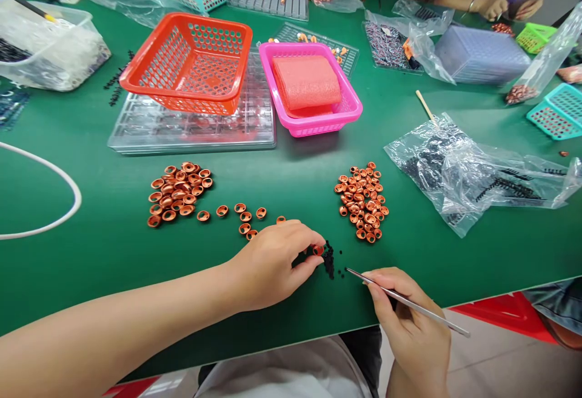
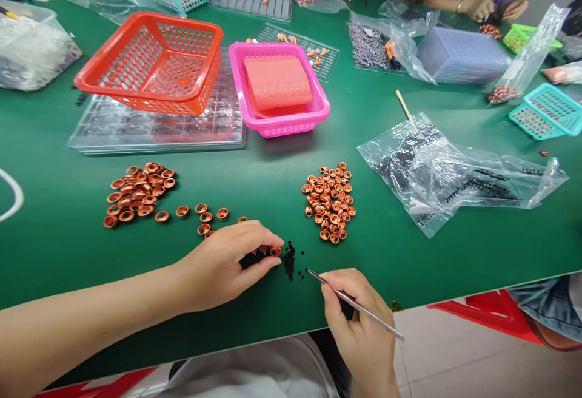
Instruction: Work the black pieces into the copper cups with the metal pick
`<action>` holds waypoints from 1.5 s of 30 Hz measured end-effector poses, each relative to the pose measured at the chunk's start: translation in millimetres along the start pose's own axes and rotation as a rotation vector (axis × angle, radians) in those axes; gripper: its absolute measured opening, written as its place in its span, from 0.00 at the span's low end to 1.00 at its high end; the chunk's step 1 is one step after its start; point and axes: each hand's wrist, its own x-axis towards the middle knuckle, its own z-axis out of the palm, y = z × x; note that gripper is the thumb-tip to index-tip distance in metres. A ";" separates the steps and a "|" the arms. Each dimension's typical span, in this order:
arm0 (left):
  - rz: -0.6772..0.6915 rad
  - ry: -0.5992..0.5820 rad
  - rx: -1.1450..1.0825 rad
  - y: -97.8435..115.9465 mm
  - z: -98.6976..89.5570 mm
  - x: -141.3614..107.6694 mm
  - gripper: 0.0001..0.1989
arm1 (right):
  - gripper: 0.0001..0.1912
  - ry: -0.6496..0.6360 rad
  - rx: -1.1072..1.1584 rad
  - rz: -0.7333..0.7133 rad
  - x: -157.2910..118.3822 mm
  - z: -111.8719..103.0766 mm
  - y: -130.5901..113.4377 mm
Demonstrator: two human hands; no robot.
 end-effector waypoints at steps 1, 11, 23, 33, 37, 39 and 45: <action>-0.001 -0.001 0.000 -0.2 0.3 -0.1 0.04 | 0.11 0.003 0.000 -0.002 -0.9 0.6 0.8; 0.017 0.004 -0.021 -1.9 1.4 0.4 0.04 | 0.11 0.098 0.018 -0.012 -6.2 3.2 3.1; 0.083 -0.015 -0.082 8.3 2.0 -0.7 0.10 | 0.15 0.088 0.138 -0.108 6.2 27.4 -21.2; 0.086 -0.070 -0.140 10.3 -2.9 0.7 0.12 | 0.17 -0.032 0.058 -0.151 6.1 24.8 -18.1; 0.098 -0.079 -0.158 10.4 -3.6 0.5 0.12 | 0.18 -0.038 0.030 -0.182 6.0 24.2 -16.4; 0.098 -0.086 -0.156 10.3 -3.7 0.4 0.12 | 0.18 -0.045 0.008 -0.192 6.4 23.6 -15.8; 0.100 -0.083 -0.163 10.2 -3.5 1.6 0.12 | 0.19 -0.060 -0.033 -0.228 6.7 23.1 -15.9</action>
